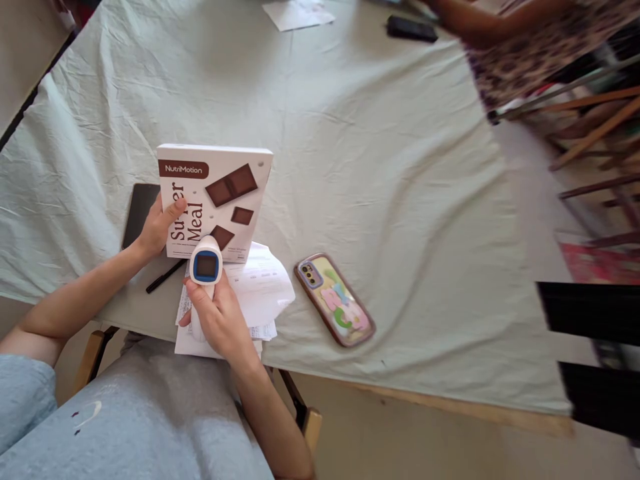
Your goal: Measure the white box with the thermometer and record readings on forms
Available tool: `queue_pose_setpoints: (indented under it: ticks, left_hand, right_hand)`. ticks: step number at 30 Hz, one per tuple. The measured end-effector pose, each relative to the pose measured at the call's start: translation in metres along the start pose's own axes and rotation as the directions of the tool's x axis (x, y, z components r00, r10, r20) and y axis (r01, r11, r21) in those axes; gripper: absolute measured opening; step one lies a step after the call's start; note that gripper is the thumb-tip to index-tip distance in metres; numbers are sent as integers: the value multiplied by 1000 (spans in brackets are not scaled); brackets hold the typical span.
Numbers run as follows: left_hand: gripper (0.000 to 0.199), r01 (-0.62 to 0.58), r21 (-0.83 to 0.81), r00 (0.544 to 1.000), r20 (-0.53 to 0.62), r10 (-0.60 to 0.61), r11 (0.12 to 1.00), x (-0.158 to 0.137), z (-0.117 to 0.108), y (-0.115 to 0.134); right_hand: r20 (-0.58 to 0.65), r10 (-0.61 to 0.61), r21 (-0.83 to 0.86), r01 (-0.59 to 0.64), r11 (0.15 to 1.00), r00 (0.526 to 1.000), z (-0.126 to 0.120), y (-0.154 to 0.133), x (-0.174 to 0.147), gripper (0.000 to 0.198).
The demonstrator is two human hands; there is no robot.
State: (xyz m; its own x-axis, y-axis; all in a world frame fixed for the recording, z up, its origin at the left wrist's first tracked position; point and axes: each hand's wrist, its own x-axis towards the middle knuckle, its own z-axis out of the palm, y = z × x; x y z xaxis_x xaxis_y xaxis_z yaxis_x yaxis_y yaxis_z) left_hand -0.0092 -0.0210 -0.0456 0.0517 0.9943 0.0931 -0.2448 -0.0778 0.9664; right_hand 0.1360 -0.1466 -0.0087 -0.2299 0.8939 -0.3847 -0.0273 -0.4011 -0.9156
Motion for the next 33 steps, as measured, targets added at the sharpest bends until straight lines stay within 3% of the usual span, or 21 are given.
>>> queue_pose_setpoints:
  ticks: [18, 25, 30, 33]
  left_hand:
    - [58, 14, -15, 1000, -6, -14, 1000, -1, -1, -1]
    - [57, 0, 12, 1000, 5, 0, 1000, -2, 0, 2]
    - [54, -11, 17, 1000, 18, 11, 1000, -5, 0, 1]
    - [53, 7, 23, 1000, 25, -8, 1000, -8, -2, 0]
  right_hand:
    - [11, 35, -119, -33, 992, 999, 0, -7, -1, 50]
    - [7, -3, -109, 4, 994, 1000, -2, -1, -1, 46]
    - [-203, -104, -328, 32, 944, 974, -34, 13, -16, 42]
    - [-349, -153, -592, -91, 801, 925, -58, 16, -25, 40]
